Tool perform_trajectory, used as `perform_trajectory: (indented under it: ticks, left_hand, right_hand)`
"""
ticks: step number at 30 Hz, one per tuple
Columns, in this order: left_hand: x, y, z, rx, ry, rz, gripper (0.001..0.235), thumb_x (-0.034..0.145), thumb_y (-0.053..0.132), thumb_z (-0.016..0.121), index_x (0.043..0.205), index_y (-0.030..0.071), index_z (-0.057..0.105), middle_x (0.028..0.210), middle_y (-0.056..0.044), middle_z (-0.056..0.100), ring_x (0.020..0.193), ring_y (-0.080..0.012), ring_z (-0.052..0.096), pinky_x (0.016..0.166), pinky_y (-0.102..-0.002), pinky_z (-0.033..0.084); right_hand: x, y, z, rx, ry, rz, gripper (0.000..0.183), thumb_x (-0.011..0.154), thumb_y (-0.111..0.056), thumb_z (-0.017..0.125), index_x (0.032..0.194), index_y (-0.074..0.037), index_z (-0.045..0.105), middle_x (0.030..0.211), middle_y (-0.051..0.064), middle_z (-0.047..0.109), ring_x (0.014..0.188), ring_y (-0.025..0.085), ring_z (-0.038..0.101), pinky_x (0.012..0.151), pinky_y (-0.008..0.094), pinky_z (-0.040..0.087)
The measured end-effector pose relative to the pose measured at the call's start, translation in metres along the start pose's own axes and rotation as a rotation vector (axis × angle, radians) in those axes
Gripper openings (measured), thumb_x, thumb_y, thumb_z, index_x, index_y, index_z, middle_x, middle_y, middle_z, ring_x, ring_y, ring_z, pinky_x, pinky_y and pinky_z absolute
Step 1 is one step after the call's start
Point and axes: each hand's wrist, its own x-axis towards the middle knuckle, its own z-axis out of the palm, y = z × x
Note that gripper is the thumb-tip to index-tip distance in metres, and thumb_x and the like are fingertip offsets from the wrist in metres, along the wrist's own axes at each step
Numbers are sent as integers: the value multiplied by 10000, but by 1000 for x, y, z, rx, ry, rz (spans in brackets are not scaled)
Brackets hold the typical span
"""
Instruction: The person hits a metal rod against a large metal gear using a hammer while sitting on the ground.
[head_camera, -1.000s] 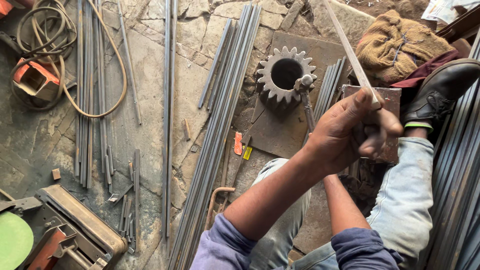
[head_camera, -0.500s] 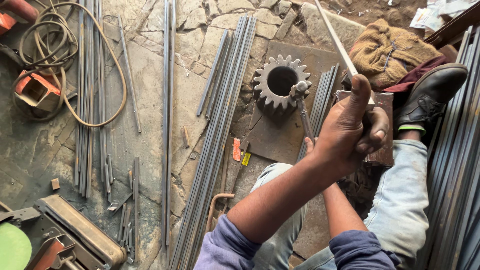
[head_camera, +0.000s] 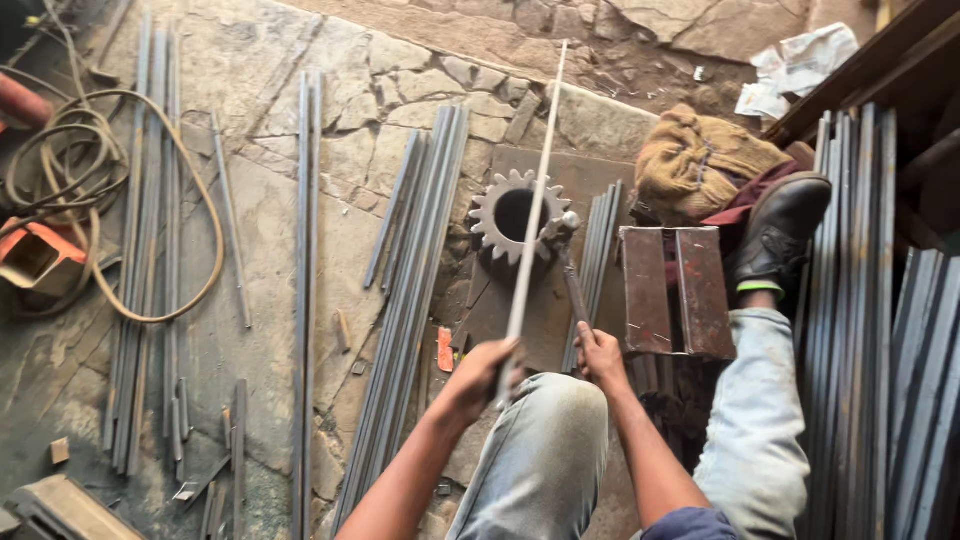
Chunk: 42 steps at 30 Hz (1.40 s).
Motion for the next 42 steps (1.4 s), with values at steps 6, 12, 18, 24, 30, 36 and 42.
perform_trajectory:
  ticks: [6, 12, 18, 24, 30, 36, 42]
  left_hand:
    - [49, -121, -117, 341, 561, -54, 395, 1025, 461, 555, 838, 116, 599, 594, 27, 449, 464, -114, 366, 415, -301, 290]
    - [147, -127, -120, 923, 824, 318, 413, 1004, 455, 562, 947, 61, 672, 873, -231, 680, 849, -474, 645, 715, -532, 520]
    - [216, -81, -81, 1021, 967, 271, 370, 993, 483, 561, 945, 136, 681, 881, -230, 719, 894, -485, 672, 756, -593, 517]
    - [232, -65, -74, 1063, 992, 178, 371, 1007, 495, 545, 953, 147, 663, 881, -227, 729, 882, -497, 683, 744, -614, 526]
    - [230, -60, -75, 1040, 993, 135, 372, 996, 512, 532, 985, 169, 675, 914, -232, 727, 898, -502, 679, 765, -614, 531]
    - [224, -78, -97, 1010, 949, 146, 382, 1014, 490, 518, 1011, 140, 673, 954, -250, 722, 950, -512, 659, 802, -612, 509]
    - [150, -97, -112, 476, 643, 230, 410, 1053, 450, 544, 938, 58, 585, 730, -106, 600, 667, -267, 575, 600, -416, 470]
  right_hand:
    - [-35, -19, -5, 39, -5, 38, 539, 994, -530, 574, 816, -27, 651, 531, 20, 538, 403, 88, 460, 383, 267, 357]
    - [-65, -50, -16, 100, 18, -85, 544, 953, -573, 554, 820, -51, 634, 526, -1, 503, 403, 81, 432, 364, 257, 324]
    - [-81, -128, -33, 227, -45, -502, 494, 1007, -536, 563, 1007, -49, 644, 608, -16, 532, 482, 47, 466, 416, 219, 342]
    - [-62, -143, -18, 135, 53, -698, 536, 1032, -548, 568, 1181, -40, 649, 638, -28, 519, 538, 52, 489, 466, 221, 373]
    - [-13, -66, -1, -461, 282, -348, 565, 999, -625, 517, 1118, -108, 711, 642, 42, 629, 607, 167, 645, 558, 369, 500]
    - [-19, -46, -5, -498, 341, -334, 547, 1016, -621, 536, 1069, -102, 697, 720, 115, 670, 709, 306, 687, 644, 452, 523]
    - [-39, -52, -4, -627, 242, -47, 504, 1012, -605, 476, 1176, -157, 639, 783, 205, 716, 825, 438, 729, 730, 538, 538]
